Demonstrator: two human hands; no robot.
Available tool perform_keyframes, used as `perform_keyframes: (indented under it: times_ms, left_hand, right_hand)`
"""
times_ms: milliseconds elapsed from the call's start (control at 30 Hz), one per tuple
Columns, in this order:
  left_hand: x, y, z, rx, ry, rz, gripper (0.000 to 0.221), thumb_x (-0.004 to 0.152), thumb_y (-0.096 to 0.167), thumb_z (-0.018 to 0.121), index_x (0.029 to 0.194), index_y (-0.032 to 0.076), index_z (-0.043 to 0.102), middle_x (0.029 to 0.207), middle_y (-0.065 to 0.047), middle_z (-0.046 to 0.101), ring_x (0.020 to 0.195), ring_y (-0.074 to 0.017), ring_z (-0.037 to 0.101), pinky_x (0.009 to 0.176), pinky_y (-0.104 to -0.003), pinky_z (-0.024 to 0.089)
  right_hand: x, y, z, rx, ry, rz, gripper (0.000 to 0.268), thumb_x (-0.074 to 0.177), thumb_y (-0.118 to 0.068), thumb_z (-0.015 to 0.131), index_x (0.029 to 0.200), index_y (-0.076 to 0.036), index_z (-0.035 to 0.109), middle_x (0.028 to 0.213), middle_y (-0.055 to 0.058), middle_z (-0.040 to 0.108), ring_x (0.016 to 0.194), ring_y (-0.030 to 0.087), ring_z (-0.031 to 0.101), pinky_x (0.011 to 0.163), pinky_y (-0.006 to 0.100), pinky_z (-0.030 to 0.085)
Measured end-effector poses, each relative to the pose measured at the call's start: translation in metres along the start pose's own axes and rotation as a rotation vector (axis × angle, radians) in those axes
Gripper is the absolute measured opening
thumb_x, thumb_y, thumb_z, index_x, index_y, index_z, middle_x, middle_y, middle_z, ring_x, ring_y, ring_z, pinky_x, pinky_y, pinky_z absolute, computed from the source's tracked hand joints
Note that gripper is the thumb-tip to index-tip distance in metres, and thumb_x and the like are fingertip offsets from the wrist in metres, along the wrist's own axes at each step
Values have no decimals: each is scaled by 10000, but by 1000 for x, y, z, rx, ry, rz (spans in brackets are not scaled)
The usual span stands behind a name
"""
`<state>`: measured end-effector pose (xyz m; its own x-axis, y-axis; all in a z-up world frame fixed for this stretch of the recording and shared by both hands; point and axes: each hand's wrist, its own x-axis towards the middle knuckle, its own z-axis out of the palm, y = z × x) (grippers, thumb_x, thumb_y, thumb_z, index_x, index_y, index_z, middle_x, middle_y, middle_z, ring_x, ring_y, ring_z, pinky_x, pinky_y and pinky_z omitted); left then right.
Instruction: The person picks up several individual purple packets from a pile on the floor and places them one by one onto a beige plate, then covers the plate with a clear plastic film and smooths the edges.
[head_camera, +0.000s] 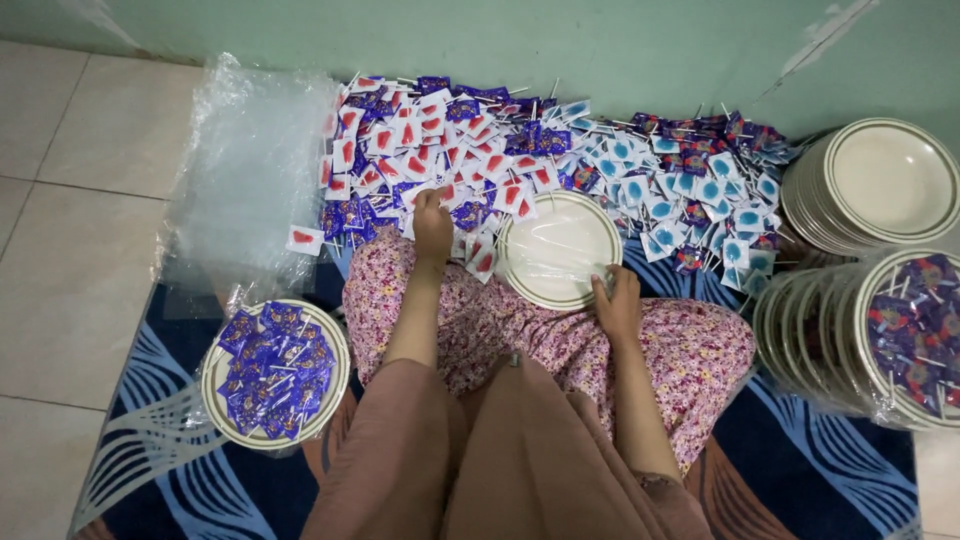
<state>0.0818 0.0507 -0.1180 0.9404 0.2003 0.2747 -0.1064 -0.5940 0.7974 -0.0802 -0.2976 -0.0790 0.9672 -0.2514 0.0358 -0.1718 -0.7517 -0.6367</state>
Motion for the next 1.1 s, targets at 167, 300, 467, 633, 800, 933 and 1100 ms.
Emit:
perform_keyframes:
  times_ms: [167, 300, 467, 633, 800, 933, 1100]
  left_hand:
    - [2, -23, 33, 533, 302, 418, 149, 943, 236, 614, 993, 310, 733, 963, 75, 561, 809, -154, 604, 657, -318, 501]
    - [-14, 10, 19, 670, 44, 316, 498, 730, 461, 771, 1183, 264, 705, 1057, 33, 519, 925, -194, 590, 708, -410, 543]
    - [-13, -27, 41, 462, -157, 126, 434, 736, 290, 846, 1129, 213, 680, 1042, 0, 532, 842, -313, 691, 721, -506, 602]
    - [-9, -43, 56, 229, -1, -96, 293, 989, 473, 630, 776, 277, 585, 877, 24, 579, 760, -349, 735, 718, -449, 598]
    - [-20, 23, 29, -125, 158, 43, 80, 820, 248, 760, 850, 283, 694, 832, 87, 651, 771, -169, 703, 720, -308, 566]
    - [-79, 107, -4, -374, -158, -207, 160, 882, 190, 648, 929, 46, 699, 859, -242, 706, 887, -485, 693, 827, -550, 523]
    - [-122, 94, 20, -603, -738, -343, 257, 849, 226, 830, 1086, 159, 757, 651, -24, 686, 529, -106, 605, 469, -226, 496]
  right_hand:
    - [-1, -2, -1, -24, -6, -1, 438, 1025, -457, 601, 1293, -114, 556, 1206, 189, 576, 1179, 421, 583, 970, 547, 497]
    - [-3, -3, -3, -15, -17, 11, 438, 1026, -463, 595, 1295, -119, 556, 1222, 189, 575, 1193, 419, 582, 977, 547, 500]
    - [-2, -3, -3, -39, -3, 1, 430, 1024, -474, 604, 1283, -134, 557, 1209, 170, 571, 1193, 403, 583, 979, 539, 500]
    - [-6, 0, 0, -85, 164, -143, 419, 990, -427, 671, 1250, -108, 596, 1187, 174, 589, 1192, 400, 581, 970, 536, 473]
    - [-10, 16, 9, -23, 459, -337, 263, 960, -271, 737, 1137, -104, 634, 1109, 141, 564, 1051, 376, 591, 916, 473, 476]
    - [-30, 0, 19, 184, 387, -225, 93, 973, -220, 722, 1012, -140, 695, 887, 99, 662, 869, 340, 665, 790, 427, 518]
    - [-45, -58, 8, 903, -307, 135, 254, 979, -286, 661, 1177, -129, 682, 875, 8, 657, 759, 139, 654, 599, 276, 540]
